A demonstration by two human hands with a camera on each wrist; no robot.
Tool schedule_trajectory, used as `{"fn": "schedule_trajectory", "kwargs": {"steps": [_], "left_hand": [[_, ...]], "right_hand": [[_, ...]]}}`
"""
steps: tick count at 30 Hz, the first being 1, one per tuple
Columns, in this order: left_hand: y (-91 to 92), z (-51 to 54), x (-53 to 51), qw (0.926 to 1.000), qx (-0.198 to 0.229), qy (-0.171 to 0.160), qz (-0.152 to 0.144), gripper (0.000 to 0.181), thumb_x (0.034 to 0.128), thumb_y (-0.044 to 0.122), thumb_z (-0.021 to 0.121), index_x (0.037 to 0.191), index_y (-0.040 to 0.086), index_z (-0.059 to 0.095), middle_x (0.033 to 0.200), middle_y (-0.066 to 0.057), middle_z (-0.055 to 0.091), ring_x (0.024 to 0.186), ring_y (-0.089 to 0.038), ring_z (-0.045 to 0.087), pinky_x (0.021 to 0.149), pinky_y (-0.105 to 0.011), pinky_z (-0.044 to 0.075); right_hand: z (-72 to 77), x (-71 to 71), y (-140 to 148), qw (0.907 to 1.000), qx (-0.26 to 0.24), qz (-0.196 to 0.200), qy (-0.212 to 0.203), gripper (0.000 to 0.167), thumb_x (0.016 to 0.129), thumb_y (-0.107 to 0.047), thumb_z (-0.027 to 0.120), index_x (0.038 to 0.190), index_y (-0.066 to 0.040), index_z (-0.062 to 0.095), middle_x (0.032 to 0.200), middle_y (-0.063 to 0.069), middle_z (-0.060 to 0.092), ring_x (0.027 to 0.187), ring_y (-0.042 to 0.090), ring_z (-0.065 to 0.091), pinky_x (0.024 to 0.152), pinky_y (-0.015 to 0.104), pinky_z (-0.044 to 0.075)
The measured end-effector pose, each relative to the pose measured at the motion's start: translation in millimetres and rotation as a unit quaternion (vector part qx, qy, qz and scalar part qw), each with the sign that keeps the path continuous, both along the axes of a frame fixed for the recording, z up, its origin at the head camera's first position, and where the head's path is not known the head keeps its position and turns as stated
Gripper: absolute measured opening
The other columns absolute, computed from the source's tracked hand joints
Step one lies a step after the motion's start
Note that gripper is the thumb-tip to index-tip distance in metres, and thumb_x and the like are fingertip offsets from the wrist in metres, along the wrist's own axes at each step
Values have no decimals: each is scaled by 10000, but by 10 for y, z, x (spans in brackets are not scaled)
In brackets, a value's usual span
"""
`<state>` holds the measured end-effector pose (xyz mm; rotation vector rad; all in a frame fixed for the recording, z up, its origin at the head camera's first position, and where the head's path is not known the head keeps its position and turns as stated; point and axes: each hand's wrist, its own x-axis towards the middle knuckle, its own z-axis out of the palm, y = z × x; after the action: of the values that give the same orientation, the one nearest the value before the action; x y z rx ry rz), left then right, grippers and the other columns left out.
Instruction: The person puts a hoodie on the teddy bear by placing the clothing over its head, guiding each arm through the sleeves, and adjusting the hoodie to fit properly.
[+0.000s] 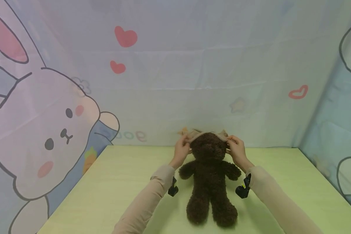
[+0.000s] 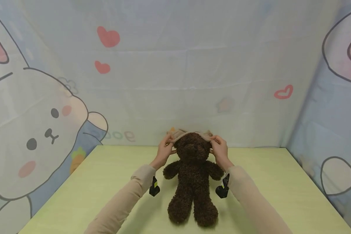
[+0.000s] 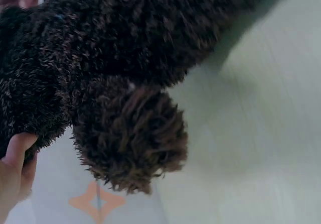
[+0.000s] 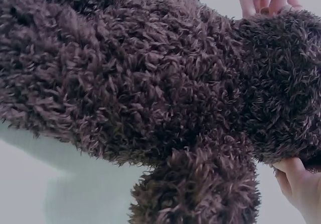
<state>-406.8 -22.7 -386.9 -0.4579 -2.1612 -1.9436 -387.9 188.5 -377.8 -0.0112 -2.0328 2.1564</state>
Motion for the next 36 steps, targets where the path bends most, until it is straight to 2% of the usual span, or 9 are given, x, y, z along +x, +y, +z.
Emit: {"fn": "schedule_trajectory", "kwargs": {"steps": [5,8,11,13,17,22,25,30,36], "left_hand": [[-11,-23,-13,9958,584,-321,-635,125,790,-137,314,829,-41,382,805,-3,348,661,-111,347,564,-257,394],[-28,-23,36,9979,-1,-44,-644,89,789,-104,383,789,-24,344,806,-28,313,718,-128,388,572,-263,353],[-32,2,115,9941,-986,371,-238,123,834,44,503,835,-29,405,911,-85,363,834,-183,478,608,-272,373],[-26,20,159,9856,-1549,667,81,222,853,157,554,880,-31,438,1002,-138,332,932,-227,489,654,-293,402],[-17,60,220,9624,-2184,1450,709,256,829,230,627,805,14,492,1086,-155,268,1019,-255,404,745,-331,422],[-40,134,291,9026,-3084,2662,1393,216,788,131,667,666,83,494,1076,-81,478,1068,-239,440,668,-326,451],[-41,157,291,8823,-3329,3042,1349,202,785,52,639,691,84,463,960,-62,570,997,-209,503,622,-286,427],[-29,177,310,8877,-3332,3028,964,109,799,-57,544,857,24,498,851,-113,551,823,-229,524,656,-303,432],[7,217,358,8942,-3379,2904,441,210,802,-77,492,987,-7,566,935,-127,530,862,-238,520,758,-329,466]], "right_hand": [[-15,30,46,9945,-813,659,86,353,896,33,346,646,-150,516,711,-35,449,618,80,435,602,250,402],[-38,67,48,9934,-782,825,164,363,885,56,334,615,-139,479,699,-22,423,632,107,384,632,279,377],[-55,108,19,9971,121,636,390,270,895,-10,376,674,-112,492,815,12,458,713,119,415,658,287,402],[-63,140,-9,9917,1066,321,639,165,894,-66,416,761,-76,514,978,76,443,789,161,449,667,305,412],[-56,232,-58,9521,2733,-471,1287,135,852,-103,494,905,7,552,1162,184,321,928,294,477,703,354,405],[13,314,-109,8795,4028,-1189,2238,64,780,-98,588,773,-34,587,1052,170,461,877,314,375,645,382,311],[66,326,-111,8538,4367,-1150,2589,69,775,-81,599,720,-67,560,957,130,597,728,256,445,565,327,328],[97,346,-96,8553,4283,-698,2829,61,802,7,539,764,-38,523,785,145,623,495,152,547,446,232,400],[91,346,-35,8693,4187,-204,2619,188,839,-28,555,1020,15,533,888,172,597,716,246,608,599,323,502]]}}
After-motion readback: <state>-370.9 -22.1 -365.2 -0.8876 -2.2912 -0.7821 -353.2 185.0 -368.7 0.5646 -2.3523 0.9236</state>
